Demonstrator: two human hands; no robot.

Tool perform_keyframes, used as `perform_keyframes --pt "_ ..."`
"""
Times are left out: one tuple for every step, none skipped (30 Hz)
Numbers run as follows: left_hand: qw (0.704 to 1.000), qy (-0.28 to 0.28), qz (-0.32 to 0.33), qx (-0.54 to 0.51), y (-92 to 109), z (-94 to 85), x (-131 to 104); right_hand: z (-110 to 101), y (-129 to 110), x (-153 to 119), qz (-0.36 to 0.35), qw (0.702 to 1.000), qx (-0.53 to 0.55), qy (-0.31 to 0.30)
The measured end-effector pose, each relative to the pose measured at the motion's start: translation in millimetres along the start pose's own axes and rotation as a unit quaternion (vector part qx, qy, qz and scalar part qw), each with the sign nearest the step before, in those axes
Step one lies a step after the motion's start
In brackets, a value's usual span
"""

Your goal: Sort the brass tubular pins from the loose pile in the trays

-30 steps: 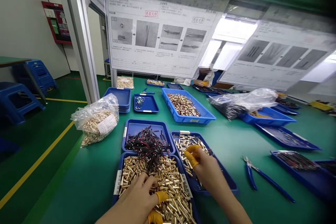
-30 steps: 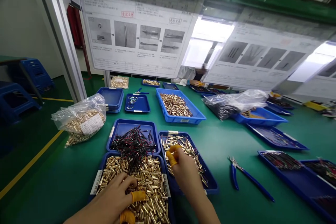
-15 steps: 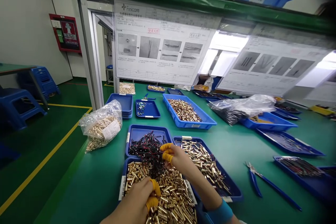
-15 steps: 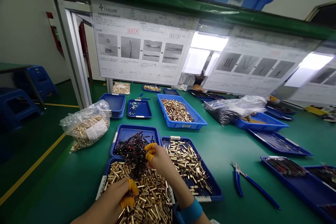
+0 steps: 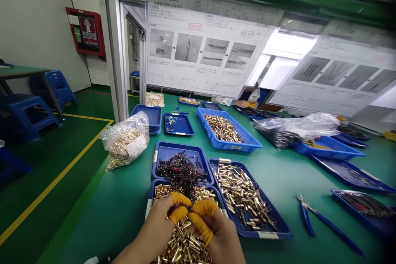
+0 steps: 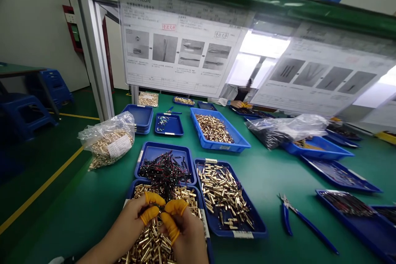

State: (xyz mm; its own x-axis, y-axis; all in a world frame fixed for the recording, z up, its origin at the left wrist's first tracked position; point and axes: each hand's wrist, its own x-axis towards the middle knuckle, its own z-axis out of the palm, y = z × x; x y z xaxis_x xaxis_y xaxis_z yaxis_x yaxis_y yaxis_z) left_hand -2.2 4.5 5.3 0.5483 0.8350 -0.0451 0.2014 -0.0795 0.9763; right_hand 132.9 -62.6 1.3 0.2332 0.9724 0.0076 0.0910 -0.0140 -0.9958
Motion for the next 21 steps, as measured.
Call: perform_keyframes --pt "1.0 0.004 0.005 -0.008 0 0.3 0 4 5 -2 -0.002 1.0 -0.008 0.005" --pt "1.0 0.006 0.01 -0.013 -1 0.5 0 6 8 -3 -0.006 1.0 -0.02 0.007" --pt "1.0 0.006 0.012 -0.017 -1 0.7 0 8 9 -3 -0.01 0.999 -0.032 0.006" --pt "1.0 0.003 0.013 -0.019 -1 0.7 0 9 10 -2 -0.011 0.999 -0.042 0.001" --pt "1.0 -0.002 0.012 -0.022 -2 0.8 0 9 8 -2 -0.009 0.999 -0.047 -0.007" --pt "1.0 -0.007 0.011 -0.025 -2 0.8 -1 9 6 -1 -0.006 0.999 -0.044 -0.018" --pt "1.0 -0.012 0.011 -0.026 -1 0.9 -1 9 4 -1 -0.001 0.999 -0.033 -0.031" --pt "0.999 -0.015 0.013 -0.027 -1 1.0 -1 8 1 -1 0.006 0.999 -0.014 -0.048" --pt "0.999 -0.015 0.015 -0.029 -1 1.0 -1 8 -2 -2 0.015 0.998 0.013 -0.068" --pt "0.999 -0.014 0.018 -0.034 -1 1.0 -1 8 -4 -2 0.025 0.995 0.042 -0.088" --pt "0.999 -0.011 0.02 -0.044 -1 0.8 0 7 -6 -2 0.033 0.992 0.071 -0.102" --pt "0.998 -0.01 0.018 -0.061 -1 0.6 0 6 -8 -2 0.039 0.988 0.097 -0.111" --pt "0.996 -0.009 0.011 -0.084 -1 0.3 1 6 -9 -1 0.044 0.986 0.117 -0.111" --pt "0.994 -0.006 0.001 -0.112 -2 -0.2 3 4 -10 -1 0.05 0.984 0.131 -0.106" --pt "0.99 -0.003 -0.008 -0.138 -3 -0.7 4 3 -10 0 0.059 0.984 0.14 -0.094" --pt "0.987 0.003 -0.014 -0.16 -5 -1.2 5 2 -10 2 0.069 0.984 0.146 -0.08" --pt "0.985 0.011 -0.015 -0.173 -6 -1.7 6 0 -10 3 0.079 0.983 0.151 -0.068" --pt "0.984 0.019 -0.012 -0.176 -6 -2.1 7 -1 -10 4 0.088 0.983 0.15 -0.058" --pt "0.985 0.027 -0.006 -0.168 -7 -2.5 8 -2 -10 4 0.094 0.984 0.146 -0.049" --pt "0.987 0.032 -0.002 -0.157 -7 -2.8 8 -3 -10 5 0.096 0.985 0.14 -0.044" --pt "0.989 0.035 -0.002 -0.147 -7 -3.0 8 -3 -10 4 0.099 0.986 0.132 -0.041"
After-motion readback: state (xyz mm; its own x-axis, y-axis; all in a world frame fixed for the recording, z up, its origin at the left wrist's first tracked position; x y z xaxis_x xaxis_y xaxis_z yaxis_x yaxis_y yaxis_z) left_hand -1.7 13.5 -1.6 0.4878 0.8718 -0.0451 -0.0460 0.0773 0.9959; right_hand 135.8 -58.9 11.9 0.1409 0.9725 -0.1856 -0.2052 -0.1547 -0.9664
